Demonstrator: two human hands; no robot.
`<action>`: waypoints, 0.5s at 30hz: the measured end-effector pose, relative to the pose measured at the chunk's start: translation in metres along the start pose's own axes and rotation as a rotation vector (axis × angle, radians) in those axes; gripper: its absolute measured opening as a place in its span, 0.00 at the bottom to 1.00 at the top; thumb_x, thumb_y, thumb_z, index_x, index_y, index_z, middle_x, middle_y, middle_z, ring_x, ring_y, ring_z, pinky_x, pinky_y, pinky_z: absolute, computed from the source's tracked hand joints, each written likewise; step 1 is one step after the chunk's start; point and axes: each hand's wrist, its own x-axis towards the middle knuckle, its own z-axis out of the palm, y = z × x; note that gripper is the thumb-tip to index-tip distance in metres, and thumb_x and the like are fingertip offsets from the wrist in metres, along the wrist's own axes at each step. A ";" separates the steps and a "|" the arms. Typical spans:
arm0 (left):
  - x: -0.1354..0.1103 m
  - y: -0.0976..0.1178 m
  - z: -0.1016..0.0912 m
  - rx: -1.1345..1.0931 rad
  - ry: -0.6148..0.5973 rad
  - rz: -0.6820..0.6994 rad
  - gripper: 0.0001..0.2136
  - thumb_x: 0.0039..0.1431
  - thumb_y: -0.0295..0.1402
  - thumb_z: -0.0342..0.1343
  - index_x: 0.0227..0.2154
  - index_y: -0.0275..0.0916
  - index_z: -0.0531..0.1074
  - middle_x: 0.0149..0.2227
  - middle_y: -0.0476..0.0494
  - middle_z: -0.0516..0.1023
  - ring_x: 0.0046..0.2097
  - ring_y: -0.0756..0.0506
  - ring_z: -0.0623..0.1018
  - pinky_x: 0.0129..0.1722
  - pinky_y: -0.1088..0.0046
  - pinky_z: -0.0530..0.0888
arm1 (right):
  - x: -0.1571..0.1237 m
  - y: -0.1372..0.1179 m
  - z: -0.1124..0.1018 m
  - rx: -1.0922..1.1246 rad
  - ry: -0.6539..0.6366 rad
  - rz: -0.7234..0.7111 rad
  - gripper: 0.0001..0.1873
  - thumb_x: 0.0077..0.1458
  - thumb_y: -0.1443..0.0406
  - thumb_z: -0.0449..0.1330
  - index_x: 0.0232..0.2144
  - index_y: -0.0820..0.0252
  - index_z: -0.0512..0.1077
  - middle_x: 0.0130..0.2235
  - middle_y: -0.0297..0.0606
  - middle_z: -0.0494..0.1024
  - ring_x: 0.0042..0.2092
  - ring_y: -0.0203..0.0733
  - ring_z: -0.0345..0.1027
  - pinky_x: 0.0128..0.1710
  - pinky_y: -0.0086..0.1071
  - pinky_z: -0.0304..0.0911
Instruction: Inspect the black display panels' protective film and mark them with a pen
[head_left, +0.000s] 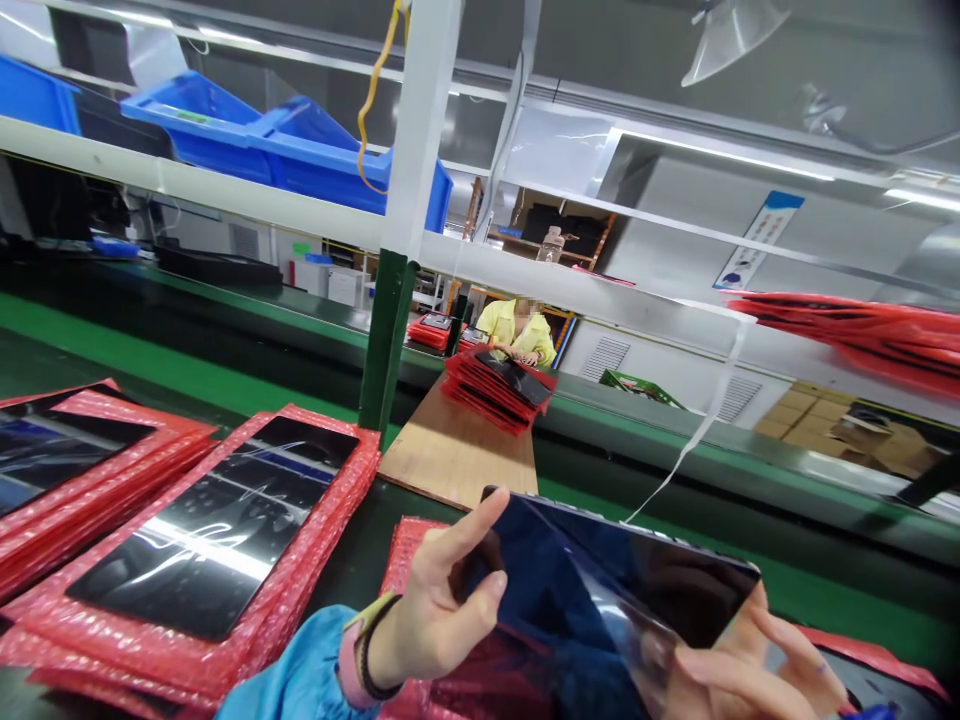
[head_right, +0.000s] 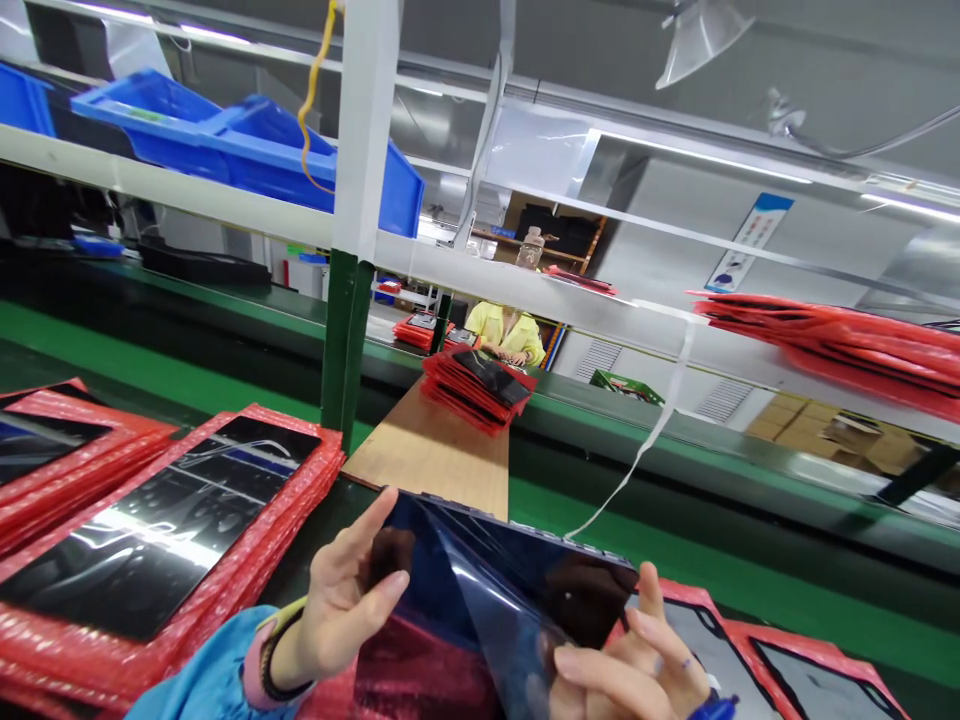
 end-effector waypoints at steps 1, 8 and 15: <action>0.000 -0.001 0.001 -0.023 0.002 0.016 0.27 0.62 0.30 0.52 0.64 0.52 0.58 0.24 0.50 0.69 0.22 0.51 0.63 0.21 0.77 0.63 | 0.005 -0.004 0.006 -0.019 0.093 -0.116 0.20 0.46 0.66 0.71 0.18 0.47 0.62 0.18 0.25 0.73 0.42 0.49 0.73 0.58 0.55 0.64; 0.002 0.012 0.015 -0.198 0.016 0.021 0.33 0.66 0.31 0.48 0.67 0.59 0.38 0.26 0.53 0.68 0.24 0.54 0.63 0.26 0.81 0.68 | 0.029 -0.025 0.028 0.090 0.191 -0.203 0.17 0.46 0.70 0.68 0.25 0.50 0.62 0.22 0.22 0.71 0.32 0.40 0.66 0.61 0.55 0.56; -0.040 0.003 0.022 -0.144 -0.046 -0.204 0.38 0.63 0.30 0.51 0.68 0.50 0.34 0.36 0.42 0.78 0.28 0.49 0.74 0.31 0.74 0.75 | 0.043 -0.010 0.035 0.377 0.133 0.039 0.14 0.44 0.68 0.68 0.26 0.51 0.66 0.22 0.23 0.72 0.31 0.39 0.65 0.64 0.47 0.44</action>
